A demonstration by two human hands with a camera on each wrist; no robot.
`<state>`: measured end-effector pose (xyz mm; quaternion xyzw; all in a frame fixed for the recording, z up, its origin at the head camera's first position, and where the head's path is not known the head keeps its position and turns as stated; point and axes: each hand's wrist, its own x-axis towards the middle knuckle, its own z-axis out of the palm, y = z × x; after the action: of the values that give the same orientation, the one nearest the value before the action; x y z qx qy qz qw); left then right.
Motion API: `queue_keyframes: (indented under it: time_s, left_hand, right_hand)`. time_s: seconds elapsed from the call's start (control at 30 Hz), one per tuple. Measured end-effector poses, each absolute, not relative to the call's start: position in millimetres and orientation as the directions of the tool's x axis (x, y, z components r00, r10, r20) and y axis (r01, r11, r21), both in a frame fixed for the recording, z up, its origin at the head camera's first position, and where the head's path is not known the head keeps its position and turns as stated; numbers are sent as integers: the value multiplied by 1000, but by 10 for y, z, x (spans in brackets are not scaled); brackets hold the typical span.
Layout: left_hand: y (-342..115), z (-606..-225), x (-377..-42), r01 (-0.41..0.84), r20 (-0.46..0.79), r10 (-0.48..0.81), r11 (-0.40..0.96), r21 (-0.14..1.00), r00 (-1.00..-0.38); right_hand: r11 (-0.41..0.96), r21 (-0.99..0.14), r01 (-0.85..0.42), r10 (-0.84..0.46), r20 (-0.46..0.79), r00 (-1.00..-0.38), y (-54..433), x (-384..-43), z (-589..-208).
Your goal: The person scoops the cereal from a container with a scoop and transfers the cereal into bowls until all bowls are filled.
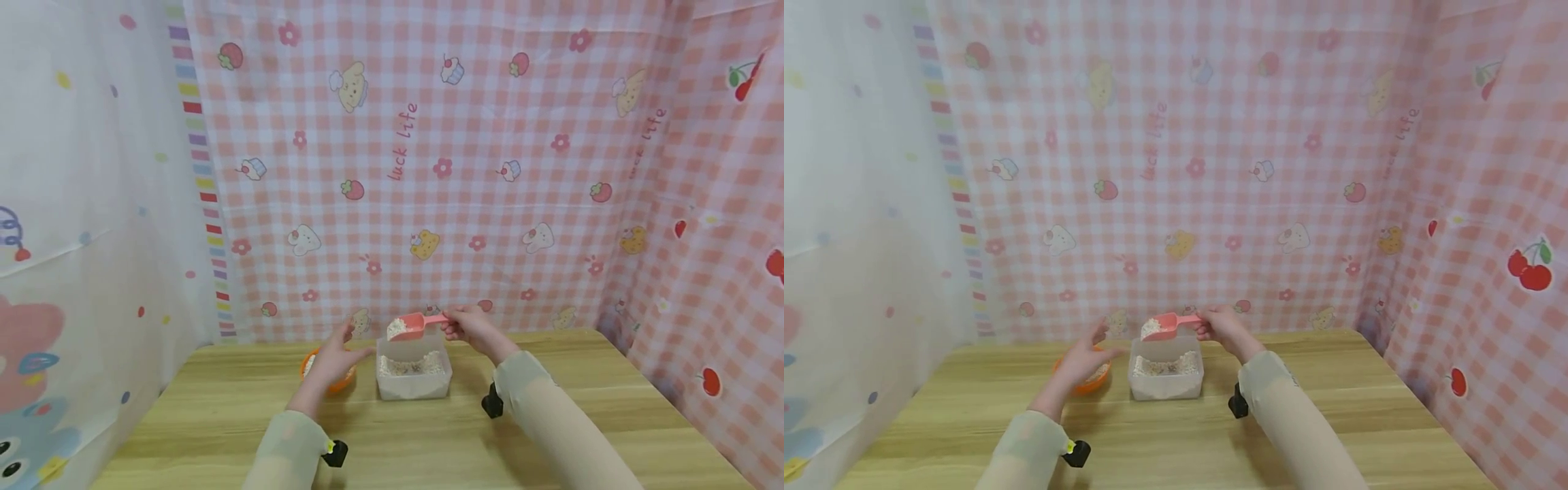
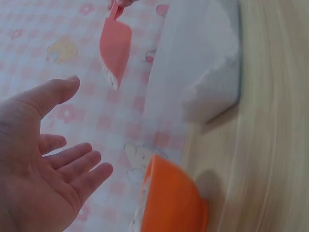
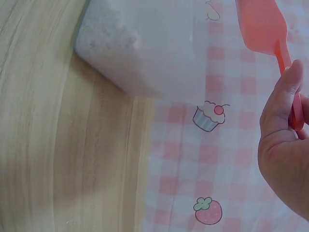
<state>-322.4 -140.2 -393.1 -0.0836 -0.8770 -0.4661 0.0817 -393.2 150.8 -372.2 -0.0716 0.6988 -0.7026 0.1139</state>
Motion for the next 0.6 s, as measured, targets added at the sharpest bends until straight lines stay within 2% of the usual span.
queue_keyframes:
  time_s: [0.4,0.6]
  left_hand:
    - [-1785,-4034,-3197,145,192,-18,590,795,-981]
    - [-1929,-4158,-3171,131,175,-22,576,807,-984]
  right_hand:
    - [4,-998,63,-250,-62,-966,1334,-3949,-3704]
    - [-11,-998,67,-257,-62,-965,1222,-3931,-3701]
